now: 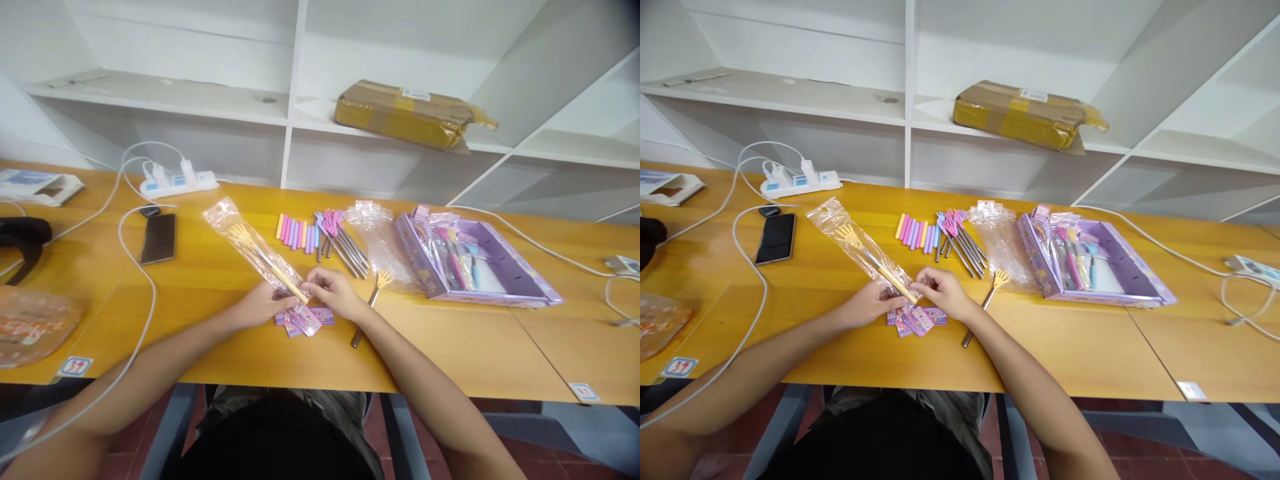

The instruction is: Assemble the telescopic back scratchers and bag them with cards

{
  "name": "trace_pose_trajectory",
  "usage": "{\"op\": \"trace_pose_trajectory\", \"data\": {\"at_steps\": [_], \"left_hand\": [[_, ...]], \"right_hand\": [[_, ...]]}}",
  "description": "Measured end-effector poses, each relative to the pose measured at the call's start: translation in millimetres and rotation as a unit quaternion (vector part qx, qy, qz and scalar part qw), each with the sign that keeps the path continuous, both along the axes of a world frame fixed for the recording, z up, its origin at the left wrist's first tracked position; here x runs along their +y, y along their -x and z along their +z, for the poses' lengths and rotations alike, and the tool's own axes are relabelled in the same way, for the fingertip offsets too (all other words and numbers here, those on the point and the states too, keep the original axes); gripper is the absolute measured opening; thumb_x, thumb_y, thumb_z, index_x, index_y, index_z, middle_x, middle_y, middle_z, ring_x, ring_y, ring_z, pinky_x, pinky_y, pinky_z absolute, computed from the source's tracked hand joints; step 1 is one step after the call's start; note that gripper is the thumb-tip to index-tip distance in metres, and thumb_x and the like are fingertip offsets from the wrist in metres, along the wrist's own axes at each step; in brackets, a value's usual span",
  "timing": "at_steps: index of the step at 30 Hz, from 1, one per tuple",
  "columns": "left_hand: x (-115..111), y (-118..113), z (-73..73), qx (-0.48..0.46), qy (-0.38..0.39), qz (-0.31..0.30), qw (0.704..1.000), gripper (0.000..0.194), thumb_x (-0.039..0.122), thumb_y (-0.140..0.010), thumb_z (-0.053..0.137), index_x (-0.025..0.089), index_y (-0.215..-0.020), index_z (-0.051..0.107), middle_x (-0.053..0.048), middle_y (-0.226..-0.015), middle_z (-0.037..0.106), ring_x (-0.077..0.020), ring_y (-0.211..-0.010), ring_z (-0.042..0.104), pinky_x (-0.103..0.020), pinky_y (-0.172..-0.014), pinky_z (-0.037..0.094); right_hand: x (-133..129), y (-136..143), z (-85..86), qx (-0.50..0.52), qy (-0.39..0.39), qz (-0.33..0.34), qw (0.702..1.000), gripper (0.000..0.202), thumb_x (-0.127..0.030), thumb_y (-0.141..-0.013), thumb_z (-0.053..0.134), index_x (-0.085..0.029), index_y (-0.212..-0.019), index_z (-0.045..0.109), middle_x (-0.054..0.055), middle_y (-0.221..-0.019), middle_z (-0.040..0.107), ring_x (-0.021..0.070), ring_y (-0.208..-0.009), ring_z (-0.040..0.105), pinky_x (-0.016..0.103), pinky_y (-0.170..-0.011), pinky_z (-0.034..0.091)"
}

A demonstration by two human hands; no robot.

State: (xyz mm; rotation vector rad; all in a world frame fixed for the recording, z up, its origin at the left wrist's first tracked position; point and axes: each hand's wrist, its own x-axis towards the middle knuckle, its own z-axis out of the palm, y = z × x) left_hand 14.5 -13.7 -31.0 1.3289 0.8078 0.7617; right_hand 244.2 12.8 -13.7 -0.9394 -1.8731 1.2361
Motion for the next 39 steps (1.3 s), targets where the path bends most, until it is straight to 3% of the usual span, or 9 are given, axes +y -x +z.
{"op": "trace_pose_trajectory", "data": {"at_steps": [7,13,20,22,25,29,32,36,39], "left_hand": [[1,0,-2.1,-0.024,0.002,-0.008,1.000,0.041,0.047,-0.091,0.081,0.016,-0.112,0.065,-0.008,-0.105,0.073,-0.0224,-0.097,0.070,-0.038,-0.089,0.056],[-1,0,-1.9,-0.033,-0.018,-0.003,0.999,0.040,0.044,-0.091,0.079,0.017,-0.116,0.065,-0.008,-0.108,0.072,-0.0234,-0.101,0.070,-0.038,-0.091,0.055],[-4,2,15.1,-0.017,-0.029,0.038,0.999,0.028,0.033,-0.085,0.076,0.018,-0.107,0.069,-0.005,-0.101,0.073,-0.0206,-0.092,0.067,-0.033,-0.084,0.054],[-5,5,22.2,0.017,-0.012,-0.012,1.000,0.021,0.033,-0.088,0.071,0.017,-0.101,0.070,-0.003,-0.090,0.071,-0.0176,-0.080,0.063,-0.029,-0.074,0.052],[-9,9,33.0,0.062,0.003,-0.150,0.987,0.017,0.030,-0.092,0.066,0.018,-0.100,0.073,-0.002,-0.084,0.071,-0.0157,-0.069,0.060,-0.027,-0.065,0.047],[-11,11,40.1,0.092,-0.028,-0.227,0.969,0.022,0.041,-0.096,0.068,0.020,-0.095,0.075,-0.002,-0.077,0.069,-0.0175,-0.065,0.061,-0.029,-0.064,0.047],[-6,15,36.7,0.100,-0.062,-0.144,0.983,0.037,0.052,-0.107,0.054,0.020,-0.094,0.068,0.000,-0.074,0.062,-0.0145,-0.064,0.057,-0.028,-0.064,0.046],[6,17,27.4,0.054,-0.099,0.016,0.993,0.039,0.053,-0.104,0.060,0.021,-0.127,0.059,-0.005,-0.104,0.067,-0.0170,-0.087,0.066,-0.030,-0.079,0.053],[9,12,21.3,0.020,-0.094,0.032,0.995,0.047,0.048,-0.100,0.070,0.022,-0.135,0.056,-0.010,-0.120,0.069,-0.0221,-0.108,0.069,-0.036,-0.095,0.054]], "right_hand": [[1,-1,-2.2,0.041,0.108,0.044,0.992,0.047,-0.066,-0.094,0.071,-0.021,-0.087,0.057,-0.008,-0.065,0.048,0.0098,-0.055,0.042,0.023,-0.053,0.034],[-1,-1,3.9,0.006,0.061,0.095,0.994,0.049,-0.064,-0.098,0.067,-0.018,-0.082,0.063,-0.003,-0.073,0.056,0.0114,-0.067,0.049,0.024,-0.064,0.040],[-1,-6,7.3,-0.009,0.048,0.086,0.995,0.052,-0.067,-0.099,0.063,-0.018,-0.082,0.062,-0.003,-0.069,0.054,0.0115,-0.065,0.047,0.023,-0.059,0.039],[-1,-6,4.6,0.036,0.083,0.073,0.993,0.050,-0.068,-0.099,0.063,-0.019,-0.091,0.063,-0.004,-0.070,0.055,0.0107,-0.061,0.048,0.023,-0.056,0.040],[1,-3,-0.4,0.137,0.150,0.043,0.978,0.052,-0.070,-0.095,0.068,-0.021,-0.108,0.062,-0.004,-0.074,0.059,0.0095,-0.054,0.050,0.022,-0.048,0.039],[3,-2,-1.9,0.159,0.215,0.021,0.963,0.049,-0.065,-0.089,0.078,-0.018,-0.093,0.064,-0.007,-0.060,0.055,0.0067,-0.042,0.042,0.020,-0.037,0.032],[-1,-1,3.5,0.129,0.243,0.067,0.959,0.049,-0.062,-0.089,0.080,-0.017,-0.079,0.063,-0.005,-0.054,0.058,0.0073,-0.039,0.046,0.020,-0.036,0.035],[-13,6,12.0,0.053,0.281,0.257,0.923,0.042,-0.056,-0.092,0.081,-0.015,-0.094,0.070,0.003,-0.074,0.075,0.0114,-0.057,0.067,0.022,-0.053,0.052],[-19,11,13.1,0.021,0.295,0.332,0.896,0.040,-0.055,-0.094,0.078,-0.016,-0.100,0.071,0.003,-0.081,0.077,0.0116,-0.067,0.071,0.022,-0.064,0.056]]}}
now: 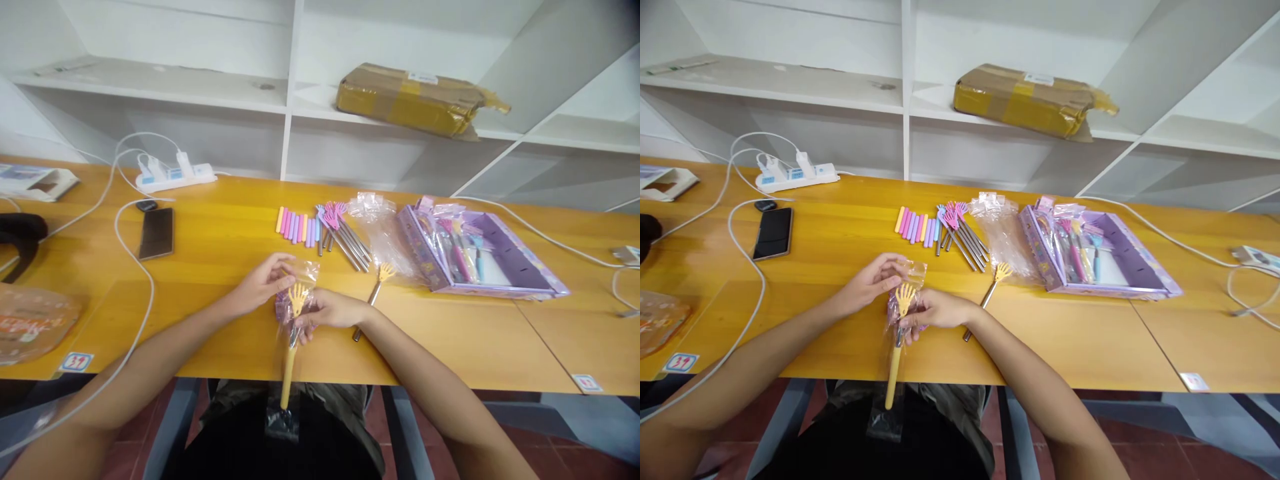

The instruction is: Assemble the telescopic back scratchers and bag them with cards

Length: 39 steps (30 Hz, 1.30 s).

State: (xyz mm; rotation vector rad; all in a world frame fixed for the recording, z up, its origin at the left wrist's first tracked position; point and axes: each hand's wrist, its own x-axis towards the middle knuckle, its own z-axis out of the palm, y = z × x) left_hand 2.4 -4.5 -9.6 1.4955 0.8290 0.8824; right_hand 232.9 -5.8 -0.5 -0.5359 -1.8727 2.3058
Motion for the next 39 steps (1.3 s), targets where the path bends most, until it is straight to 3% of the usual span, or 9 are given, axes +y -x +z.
{"op": "trace_pose_trajectory", "data": {"at_steps": [5,8,11,15,19,24,29,34,39], "left_hand": [[-3,-6,-4.6,0.021,0.006,0.001,1.000,0.038,0.043,-0.102,0.066,0.022,-0.132,0.059,-0.007,-0.113,0.072,-0.0207,-0.103,0.071,-0.034,-0.092,0.054],[-3,-4,-6.2,0.037,0.018,0.023,0.999,0.038,0.044,-0.102,0.065,0.021,-0.132,0.057,-0.002,-0.094,0.070,-0.0187,-0.090,0.071,-0.032,-0.083,0.053],[-1,-2,-7.6,0.037,0.030,0.031,0.998,0.032,0.046,-0.103,0.063,0.022,-0.123,0.056,0.001,-0.086,0.069,-0.0171,-0.081,0.070,-0.030,-0.076,0.053],[-1,-1,-7.0,0.064,0.014,0.047,0.997,0.029,0.051,-0.105,0.058,0.022,-0.110,0.055,0.001,-0.081,0.068,-0.0155,-0.072,0.067,-0.029,-0.072,0.053],[-2,-1,-5.2,0.096,0.001,0.070,0.993,0.038,0.057,-0.107,0.050,0.021,-0.097,0.057,0.000,-0.082,0.065,-0.0154,-0.073,0.065,-0.029,-0.071,0.053],[-2,-1,-4.5,0.125,-0.030,0.083,0.988,0.040,0.055,-0.107,0.049,0.020,-0.088,0.057,0.001,-0.079,0.059,-0.0148,-0.072,0.058,-0.027,-0.068,0.047],[-3,-1,-1.2,0.151,-0.037,0.091,0.984,0.036,0.052,-0.106,0.052,0.021,-0.088,0.057,0.002,-0.077,0.060,-0.0150,-0.070,0.056,-0.027,-0.068,0.045],[-3,-3,-0.5,0.123,-0.015,0.090,0.988,0.040,0.052,-0.107,0.048,0.021,-0.084,0.054,0.002,-0.075,0.057,-0.0150,-0.068,0.056,-0.028,-0.068,0.044],[-2,-4,-5.5,0.121,-0.027,0.089,0.988,0.043,0.052,-0.109,0.045,0.020,-0.082,0.056,0.001,-0.076,0.056,-0.0151,-0.071,0.054,-0.029,-0.068,0.043]], "right_hand": [[15,-23,4.0,-0.038,-0.003,0.013,0.999,0.042,-0.056,-0.096,0.075,-0.016,-0.107,0.072,0.003,-0.087,0.076,0.0089,-0.057,0.064,0.022,-0.054,0.050],[32,-51,10.8,-0.069,-0.120,-0.127,0.982,0.041,-0.056,-0.096,0.074,-0.016,-0.104,0.073,0.001,-0.087,0.073,0.0084,-0.059,0.058,0.023,-0.055,0.046],[41,-65,12.5,-0.087,-0.264,-0.225,0.934,0.038,-0.053,-0.090,0.081,-0.017,-0.097,0.075,-0.001,-0.080,0.067,0.0114,-0.068,0.057,0.026,-0.064,0.046],[34,-53,5.1,-0.107,-0.402,-0.151,0.897,0.037,-0.046,-0.083,0.091,-0.020,-0.106,0.079,0.001,-0.090,0.064,0.0140,-0.077,0.058,0.027,-0.069,0.047],[20,-33,-4.5,-0.118,-0.466,-0.115,0.869,0.046,-0.036,-0.069,0.101,-0.022,-0.106,0.077,0.000,-0.099,0.061,0.0136,-0.079,0.057,0.026,-0.072,0.048],[24,-33,-12.7,-0.118,-0.437,-0.132,0.882,0.036,-0.032,-0.073,0.099,-0.019,-0.096,0.075,-0.001,-0.090,0.062,0.0124,-0.073,0.056,0.025,-0.066,0.046],[33,-41,-16.3,-0.105,-0.301,-0.176,0.931,0.038,-0.038,-0.087,0.086,-0.019,-0.117,0.072,-0.002,-0.081,0.071,0.0129,-0.067,0.063,0.025,-0.064,0.049],[34,-44,-10.8,-0.095,-0.240,-0.203,0.945,0.031,-0.045,-0.089,0.083,-0.017,-0.099,0.073,0.000,-0.083,0.073,0.0142,-0.073,0.065,0.028,-0.070,0.052],[32,-44,-0.6,-0.037,-0.193,-0.247,0.949,0.038,-0.055,-0.094,0.076,-0.018,-0.098,0.071,0.003,-0.090,0.073,0.0154,-0.080,0.065,0.031,-0.076,0.053]]}}
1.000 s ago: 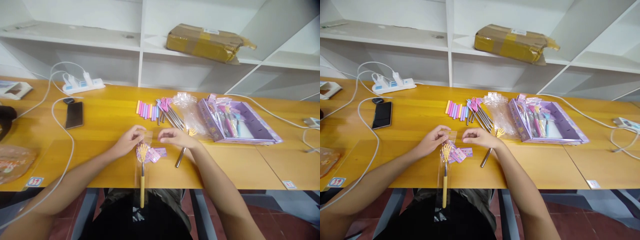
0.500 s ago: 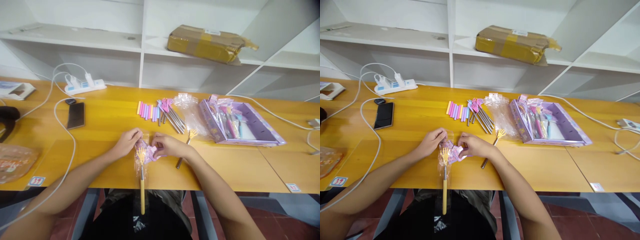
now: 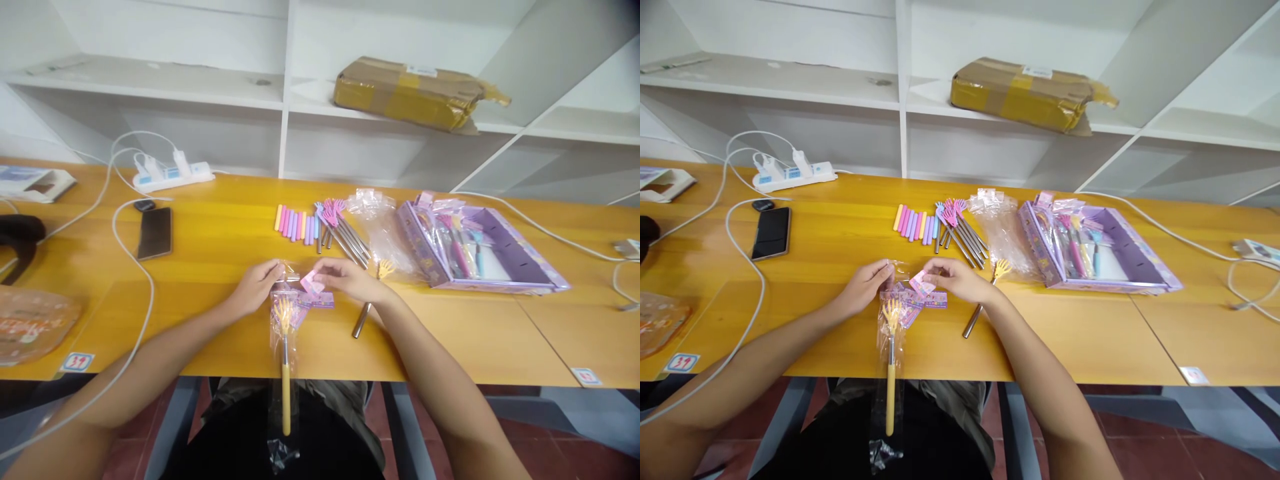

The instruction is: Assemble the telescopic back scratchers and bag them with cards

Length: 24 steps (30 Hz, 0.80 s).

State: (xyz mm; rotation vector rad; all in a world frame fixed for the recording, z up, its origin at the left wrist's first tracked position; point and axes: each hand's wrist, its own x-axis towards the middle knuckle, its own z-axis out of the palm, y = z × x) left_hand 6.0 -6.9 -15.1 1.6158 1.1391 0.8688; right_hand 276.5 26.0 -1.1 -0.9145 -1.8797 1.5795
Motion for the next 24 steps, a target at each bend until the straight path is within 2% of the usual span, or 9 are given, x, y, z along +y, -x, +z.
{"op": "trace_pose_trajectory", "data": {"at_steps": [2,5,9,14,18,24], "left_hand": [[-2,0,-0.7,-0.006,-0.003,-0.007,1.000,0.043,0.053,-0.109,0.046,0.020,-0.083,0.057,0.001,-0.077,0.057,-0.0149,-0.071,0.055,-0.029,-0.068,0.043],[-7,-2,1.4,-0.024,0.012,-0.057,0.998,0.045,0.056,-0.109,0.047,0.019,-0.086,0.059,0.001,-0.078,0.060,-0.0143,-0.069,0.057,-0.028,-0.067,0.045],[-14,-5,5.0,-0.028,0.018,-0.094,0.995,0.044,0.057,-0.108,0.049,0.019,-0.089,0.061,0.001,-0.079,0.061,-0.0133,-0.069,0.059,-0.026,-0.065,0.047],[-14,-7,2.5,-0.043,0.040,-0.084,0.995,0.041,0.056,-0.106,0.053,0.018,-0.090,0.061,0.001,-0.079,0.062,-0.0130,-0.067,0.060,-0.026,-0.062,0.048],[-10,-7,0.4,-0.095,0.073,-0.075,0.990,0.042,0.059,-0.101,0.061,0.017,-0.094,0.064,0.000,-0.079,0.064,-0.0129,-0.063,0.061,-0.026,-0.060,0.050],[-8,-7,5.5,-0.139,0.100,-0.061,0.983,0.044,0.059,-0.094,0.072,0.015,-0.094,0.069,-0.003,-0.081,0.071,-0.0129,-0.064,0.064,-0.026,-0.062,0.052]], "right_hand": [[-3,4,2.2,0.037,-0.029,-0.049,0.998,0.040,-0.059,-0.097,0.072,-0.019,-0.097,0.070,0.002,-0.087,0.071,0.0153,-0.078,0.064,0.030,-0.076,0.053],[-11,15,1.6,0.064,-0.096,-0.124,0.985,0.039,-0.060,-0.098,0.071,-0.021,-0.097,0.071,0.001,-0.082,0.069,0.0155,-0.074,0.063,0.029,-0.071,0.053],[-18,26,-4.4,0.054,-0.188,-0.177,0.965,0.028,-0.050,-0.099,0.073,-0.022,-0.099,0.074,0.001,-0.084,0.069,0.0135,-0.066,0.061,0.028,-0.065,0.051],[-20,24,-10.8,0.082,-0.199,-0.174,0.961,0.020,-0.042,-0.102,0.071,-0.023,-0.102,0.071,-0.001,-0.083,0.068,0.0121,-0.059,0.064,0.027,-0.059,0.053],[-22,19,-8.9,0.098,-0.222,-0.157,0.957,0.013,-0.036,-0.102,0.071,-0.023,-0.103,0.071,-0.001,-0.084,0.066,0.0113,-0.057,0.063,0.027,-0.056,0.052],[-22,23,1.0,0.048,-0.280,-0.125,0.950,0.015,-0.029,-0.103,0.068,-0.024,-0.115,0.075,0.004,-0.095,0.067,0.0159,-0.080,0.067,0.030,-0.070,0.057]]}}
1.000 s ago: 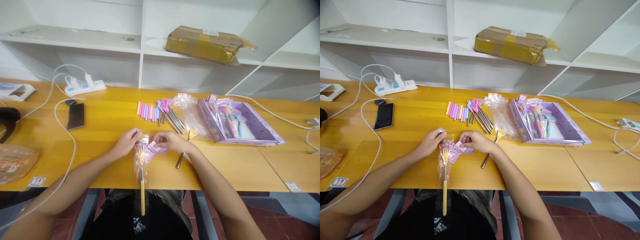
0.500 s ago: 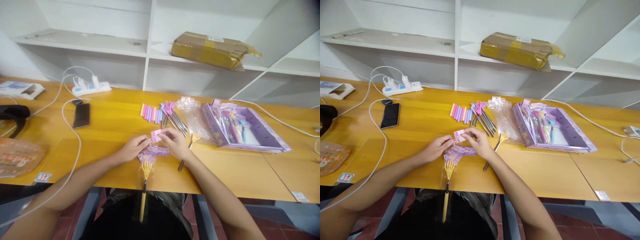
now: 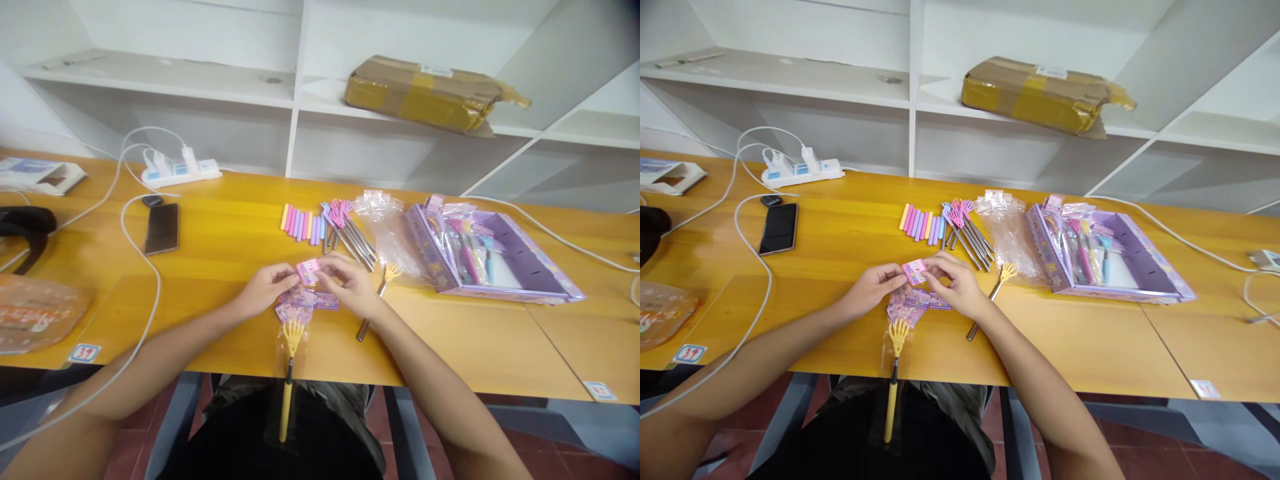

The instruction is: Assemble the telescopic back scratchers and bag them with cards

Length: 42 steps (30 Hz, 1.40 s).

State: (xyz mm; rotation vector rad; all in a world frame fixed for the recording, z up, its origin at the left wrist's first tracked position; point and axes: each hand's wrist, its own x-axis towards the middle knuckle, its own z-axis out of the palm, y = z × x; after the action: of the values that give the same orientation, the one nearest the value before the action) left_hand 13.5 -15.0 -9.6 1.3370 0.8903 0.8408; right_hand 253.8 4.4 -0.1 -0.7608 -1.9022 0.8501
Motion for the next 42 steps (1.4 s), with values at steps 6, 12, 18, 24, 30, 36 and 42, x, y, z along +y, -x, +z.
{"op": "trace_pose_trajectory", "data": {"at_steps": [6,12,18,24,30,36,42], "left_hand": [[2,0,-0.8,-0.029,0.021,0.031,0.999,0.042,0.056,-0.092,0.077,0.014,-0.094,0.074,-0.005,-0.082,0.076,-0.0134,-0.067,0.068,-0.025,-0.066,0.053],[4,2,-5.0,-0.055,0.091,0.034,0.994,0.049,0.059,-0.083,0.085,0.014,-0.099,0.077,-0.007,-0.084,0.079,-0.0176,-0.069,0.073,-0.027,-0.062,0.054],[4,2,-1.3,-0.058,0.126,0.042,0.989,0.052,0.062,-0.075,0.089,0.013,-0.090,0.078,-0.007,-0.085,0.078,-0.0181,-0.073,0.073,-0.028,-0.067,0.056],[4,3,0.1,-0.068,0.154,0.023,0.985,0.052,0.059,-0.074,0.091,0.012,-0.090,0.079,-0.007,-0.085,0.075,-0.0166,-0.073,0.069,-0.030,-0.071,0.056],[7,5,-5.0,-0.084,0.154,0.011,0.985,0.040,0.049,-0.079,0.089,0.010,-0.084,0.079,-0.004,-0.075,0.068,-0.0113,-0.066,0.058,-0.026,-0.064,0.047],[8,4,-3.9,-0.119,0.174,0.023,0.977,0.039,0.038,-0.072,0.097,0.014,-0.098,0.081,-0.006,-0.091,0.074,-0.0130,-0.078,0.065,-0.026,-0.072,0.050],[7,4,1.0,-0.118,0.154,0.047,0.980,0.038,0.042,-0.073,0.096,0.014,-0.093,0.079,-0.004,-0.089,0.072,-0.0132,-0.080,0.067,-0.026,-0.073,0.052]], "right_hand": [[1,1,-1.6,0.017,0.047,0.021,0.999,0.030,-0.032,-0.104,0.068,-0.025,-0.133,0.066,0.003,-0.095,0.068,0.0162,-0.083,0.068,0.031,-0.076,0.059],[-1,1,0.1,0.016,0.032,0.025,0.999,0.016,-0.032,-0.102,0.072,-0.023,-0.116,0.071,0.004,-0.095,0.072,0.0157,-0.080,0.069,0.030,-0.074,0.058],[-2,-1,7.4,-0.040,-0.028,0.038,0.998,0.017,-0.027,-0.102,0.071,-0.024,-0.118,0.074,0.002,-0.089,0.069,0.0147,-0.074,0.064,0.031,-0.071,0.057],[-3,0,10.2,-0.056,-0.055,0.067,0.995,0.019,-0.024,-0.104,0.068,-0.024,-0.120,0.077,0.002,-0.087,0.065,0.0154,-0.076,0.064,0.031,-0.072,0.056],[-3,0,7.9,-0.067,-0.063,0.072,0.993,0.020,-0.027,-0.105,0.067,-0.024,-0.120,0.079,0.002,-0.085,0.064,0.0147,-0.074,0.062,0.030,-0.069,0.055],[-5,1,11.1,-0.070,-0.046,0.079,0.993,0.022,-0.030,-0.105,0.066,-0.026,-0.122,0.080,0.003,-0.087,0.066,0.0159,-0.074,0.063,0.032,-0.070,0.056],[-6,1,11.3,-0.066,-0.006,0.109,0.992,0.026,-0.033,-0.106,0.065,-0.026,-0.127,0.079,0.005,-0.094,0.069,0.0168,-0.080,0.065,0.032,-0.074,0.057]]}}
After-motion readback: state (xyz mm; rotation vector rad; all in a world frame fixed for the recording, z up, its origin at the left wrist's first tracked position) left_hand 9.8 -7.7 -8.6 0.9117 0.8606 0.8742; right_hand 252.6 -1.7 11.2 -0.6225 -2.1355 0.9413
